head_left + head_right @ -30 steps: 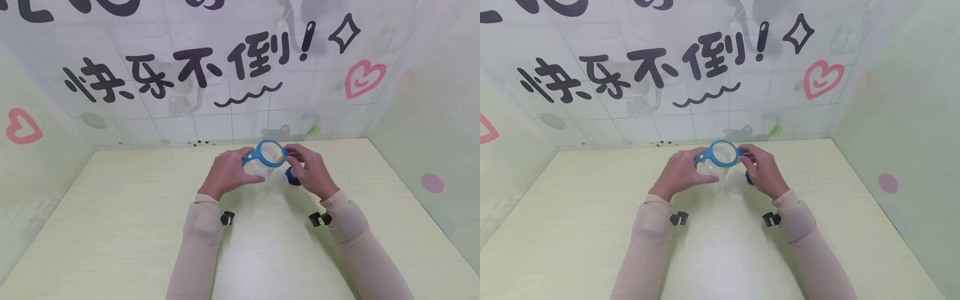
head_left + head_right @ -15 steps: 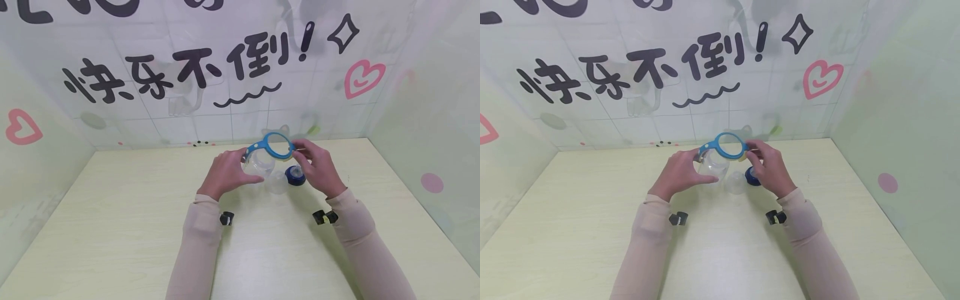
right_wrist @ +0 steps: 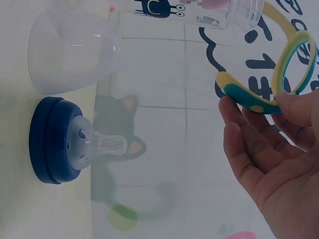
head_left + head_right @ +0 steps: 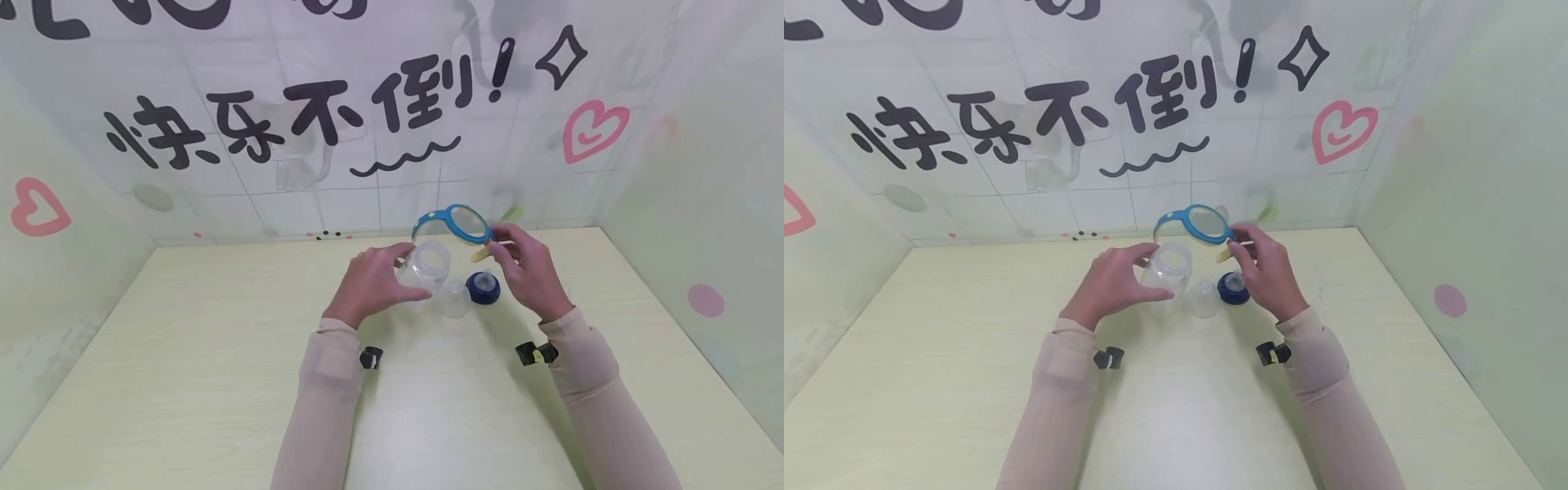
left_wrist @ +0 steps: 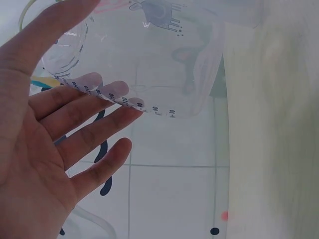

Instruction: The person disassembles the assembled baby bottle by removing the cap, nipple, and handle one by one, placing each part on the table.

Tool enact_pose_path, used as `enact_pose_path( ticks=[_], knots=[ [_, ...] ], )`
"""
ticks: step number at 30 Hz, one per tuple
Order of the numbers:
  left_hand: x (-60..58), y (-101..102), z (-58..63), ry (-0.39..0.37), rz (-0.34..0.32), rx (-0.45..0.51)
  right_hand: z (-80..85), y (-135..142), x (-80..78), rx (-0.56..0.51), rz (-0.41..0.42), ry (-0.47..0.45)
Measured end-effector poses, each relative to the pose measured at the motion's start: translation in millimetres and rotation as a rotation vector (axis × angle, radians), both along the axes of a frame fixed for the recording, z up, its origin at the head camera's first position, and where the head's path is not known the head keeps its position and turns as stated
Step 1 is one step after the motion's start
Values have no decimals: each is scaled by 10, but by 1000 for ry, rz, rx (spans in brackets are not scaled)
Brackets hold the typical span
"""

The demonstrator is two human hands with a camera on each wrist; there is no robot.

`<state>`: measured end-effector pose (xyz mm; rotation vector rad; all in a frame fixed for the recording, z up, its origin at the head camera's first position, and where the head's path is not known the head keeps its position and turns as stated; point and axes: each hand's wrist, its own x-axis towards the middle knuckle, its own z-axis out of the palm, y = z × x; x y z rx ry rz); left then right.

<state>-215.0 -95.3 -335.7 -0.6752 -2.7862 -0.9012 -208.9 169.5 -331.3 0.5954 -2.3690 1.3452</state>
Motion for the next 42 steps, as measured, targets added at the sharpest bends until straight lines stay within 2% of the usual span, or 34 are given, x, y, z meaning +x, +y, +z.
enact_pose_path(
  ticks=[21, 42],
  knots=[
    [-3, 0, -15, 2, -9, -1, -225, 219, -191, 96, -83, -219],
    [-10, -3, -24, 12, -6, 3, -470, 384, -307, 198, -102, -338]
  ],
)
